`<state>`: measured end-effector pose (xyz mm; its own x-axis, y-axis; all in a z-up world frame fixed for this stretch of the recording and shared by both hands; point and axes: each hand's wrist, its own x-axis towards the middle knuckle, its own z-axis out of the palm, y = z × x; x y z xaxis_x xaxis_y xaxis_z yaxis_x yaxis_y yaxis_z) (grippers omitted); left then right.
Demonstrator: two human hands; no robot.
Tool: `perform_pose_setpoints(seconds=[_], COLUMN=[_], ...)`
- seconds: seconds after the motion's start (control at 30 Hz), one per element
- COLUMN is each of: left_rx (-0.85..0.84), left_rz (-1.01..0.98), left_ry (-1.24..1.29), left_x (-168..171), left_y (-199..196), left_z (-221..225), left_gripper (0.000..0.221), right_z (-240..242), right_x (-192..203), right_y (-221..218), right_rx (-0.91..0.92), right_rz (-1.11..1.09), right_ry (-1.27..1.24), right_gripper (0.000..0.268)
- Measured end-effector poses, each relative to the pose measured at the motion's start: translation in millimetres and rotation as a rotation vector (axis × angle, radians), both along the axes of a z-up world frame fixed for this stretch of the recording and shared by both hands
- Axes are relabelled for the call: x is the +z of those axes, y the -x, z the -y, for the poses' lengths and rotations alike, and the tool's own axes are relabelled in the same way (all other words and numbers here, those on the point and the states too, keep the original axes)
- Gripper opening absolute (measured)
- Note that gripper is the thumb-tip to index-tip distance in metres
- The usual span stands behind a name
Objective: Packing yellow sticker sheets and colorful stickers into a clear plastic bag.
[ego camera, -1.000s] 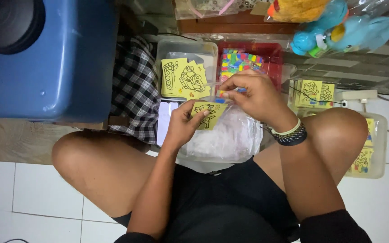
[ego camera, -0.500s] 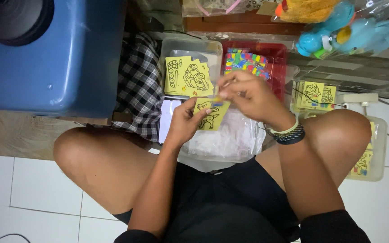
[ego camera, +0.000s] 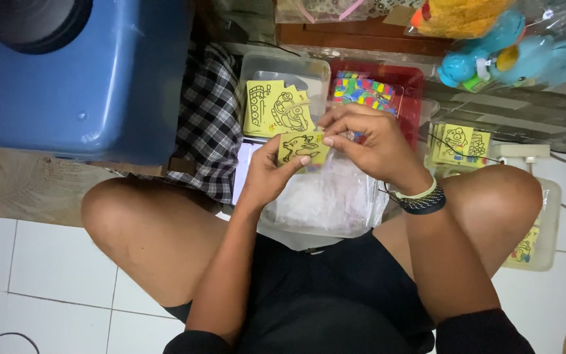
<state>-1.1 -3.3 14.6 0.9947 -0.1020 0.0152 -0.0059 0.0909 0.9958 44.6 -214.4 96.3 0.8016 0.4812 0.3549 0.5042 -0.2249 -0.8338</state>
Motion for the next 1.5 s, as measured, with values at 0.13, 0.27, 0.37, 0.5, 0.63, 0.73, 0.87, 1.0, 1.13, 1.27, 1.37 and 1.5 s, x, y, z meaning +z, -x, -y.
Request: perform_pose_setpoints(seconds=[0.13,0.27,0.37,0.5,0.63,0.73,0.87,1.0,1.13,1.27,1.37,1.5], left_rx=[0.057,0.204,0.289,0.326,0.334,0.352,0.357,0.348,0.342,0.341,0.335,0.349], left_rz=[0.001,0.005,-0.001,-0.011,0.006,-0.003,-0.011,-0.036,-0.034,-0.047,-0.048,-0.042], left_ry=[-0.072,-0.078,-0.049,-0.080,-0.083,-0.070,-0.052,-0.052,-0.062,-0.042,-0.029,-0.024], left_x=[8,12,18,25,24,28,31,30,29,35,32,31], left_y=[-1,-1,-1,-1,0,0,1,-1,0,2,0,1], left_z=[2,-2,-6,-8,-9,-9,-6,-6,-7,-6,-6,-6], left_gripper=[0.018,0.007,0.004,0.007,0.009,0.010,0.014,0.014,0.014,0.012,0.010,0.008], right_z=[4,22,26,9,11,11,0,-14,-13,-9,-8,-6], right_x=[-10,-20,-40,-86,-186,-203,-156,-128,-122,-109,-110,-117], right_y=[-5,-14,-17,-18,-40,-51,-42,-32,-31,-28,-29,-26], right_rx=[-0.024,-0.235,-0.240,-0.087,-0.088,-0.106,-0.157,-0.254,-0.179,-0.169,-0.214,-0.248], right_rz=[-0.063,-0.097,0.010,-0.153,-0.156,-0.183,-0.252,-0.261,-0.232,-0.211,-0.217,-0.107], right_ry=[-0.023,-0.018,0.239,0.994,1.135,1.162,1.117,1.116,1.128,1.019,0.997,0.932], right_gripper=[0.004,0.015,0.008,0.023,0.021,0.025,0.029,0.031,0.031,0.026,0.024,0.018])
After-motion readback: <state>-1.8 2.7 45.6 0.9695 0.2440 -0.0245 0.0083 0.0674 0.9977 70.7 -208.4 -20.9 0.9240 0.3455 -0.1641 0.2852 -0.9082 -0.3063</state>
